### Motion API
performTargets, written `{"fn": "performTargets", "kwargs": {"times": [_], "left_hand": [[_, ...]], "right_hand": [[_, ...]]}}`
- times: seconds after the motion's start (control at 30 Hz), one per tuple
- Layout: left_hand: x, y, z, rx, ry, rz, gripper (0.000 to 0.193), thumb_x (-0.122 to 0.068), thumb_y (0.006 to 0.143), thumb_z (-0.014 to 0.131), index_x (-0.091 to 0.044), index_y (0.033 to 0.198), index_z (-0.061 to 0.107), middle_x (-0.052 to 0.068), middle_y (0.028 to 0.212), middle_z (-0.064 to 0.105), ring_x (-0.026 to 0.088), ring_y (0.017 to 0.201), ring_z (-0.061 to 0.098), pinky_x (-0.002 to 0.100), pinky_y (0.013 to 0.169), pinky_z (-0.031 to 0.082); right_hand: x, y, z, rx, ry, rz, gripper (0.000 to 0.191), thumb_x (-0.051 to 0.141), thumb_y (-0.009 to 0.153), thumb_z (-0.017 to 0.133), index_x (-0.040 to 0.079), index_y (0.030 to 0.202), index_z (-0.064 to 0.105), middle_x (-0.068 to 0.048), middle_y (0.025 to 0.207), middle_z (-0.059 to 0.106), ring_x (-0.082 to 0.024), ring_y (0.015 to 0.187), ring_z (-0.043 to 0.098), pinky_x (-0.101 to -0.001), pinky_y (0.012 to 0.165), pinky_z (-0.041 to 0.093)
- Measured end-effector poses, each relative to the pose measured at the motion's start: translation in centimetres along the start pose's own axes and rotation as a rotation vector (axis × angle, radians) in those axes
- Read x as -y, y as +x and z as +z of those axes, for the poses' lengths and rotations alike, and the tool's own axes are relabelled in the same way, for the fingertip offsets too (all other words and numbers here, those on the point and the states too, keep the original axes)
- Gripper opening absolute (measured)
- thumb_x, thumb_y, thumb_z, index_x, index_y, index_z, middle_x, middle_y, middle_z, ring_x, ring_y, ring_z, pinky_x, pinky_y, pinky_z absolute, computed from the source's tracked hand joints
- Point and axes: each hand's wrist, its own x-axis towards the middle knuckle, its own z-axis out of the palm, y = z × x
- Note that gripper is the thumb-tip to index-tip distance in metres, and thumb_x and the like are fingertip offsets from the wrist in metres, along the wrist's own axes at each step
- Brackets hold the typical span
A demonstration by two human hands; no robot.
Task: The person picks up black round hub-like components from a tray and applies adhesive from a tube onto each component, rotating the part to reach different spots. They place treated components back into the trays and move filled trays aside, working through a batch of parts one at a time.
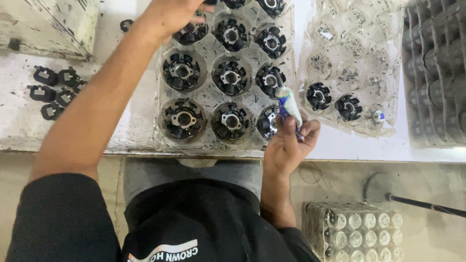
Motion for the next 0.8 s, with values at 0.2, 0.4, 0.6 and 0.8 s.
{"fn": "performTargets", "kwargs": {"times": [0.2, 0.4, 0.6, 0.8], "left_hand": [[-3.6, -11.5, 3.3, 0.065, -1.204, 0.193, 0.056, -0.027, 0.083, 0.075, -0.009, 0.13, 0.052, 0.022, 0.137, 0.059, 0.035, 0.128, 0.065, 0.047, 0.114, 0.056], [-5.1, -12.4, 4.3, -0.012, -1.302, 0.336, 0.05, -0.029, 0.091, 0.064, 0.0, 0.131, 0.058, 0.021, 0.127, 0.062, 0.033, 0.11, 0.069, 0.048, 0.097, 0.059], [-5.2, -13.5, 4.3, -0.15, -0.637, 0.686, 0.035, -0.029, 0.11, 0.059, 0.003, 0.123, 0.061, 0.017, 0.117, 0.071, 0.024, 0.109, 0.071, 0.039, 0.102, 0.058], [-5.8, -13.7, 4.0, -0.114, -0.585, 0.721, 0.039, -0.033, 0.111, 0.056, 0.002, 0.126, 0.061, 0.019, 0.118, 0.072, 0.022, 0.109, 0.072, 0.036, 0.103, 0.058]], "right_hand": [[-1.6, 1.1, 2.0, 0.089, -0.08, 0.11, 0.043, -0.014, 0.089, 0.076, 0.01, 0.094, 0.04, -0.015, 0.113, 0.066, -0.023, 0.105, 0.069, -0.0376, 0.096, 0.059], [-1.5, 0.2, 4.5, 0.298, -0.651, -0.362, 0.046, -0.014, 0.086, 0.083, 0.008, 0.091, 0.043, -0.016, 0.106, 0.071, -0.024, 0.108, 0.07, -0.0374, 0.1, 0.056], [-0.4, -0.6, 5.9, 0.358, -0.756, -0.485, 0.047, -0.013, 0.084, 0.085, 0.008, 0.086, 0.043, -0.017, 0.1, 0.073, -0.029, 0.106, 0.071, -0.0377, 0.095, 0.056], [0.0, -0.9, 6.3, 0.372, -0.827, -0.546, 0.047, -0.012, 0.082, 0.087, 0.007, 0.084, 0.044, -0.015, 0.097, 0.072, -0.027, 0.102, 0.071, -0.034, 0.088, 0.057]]}}
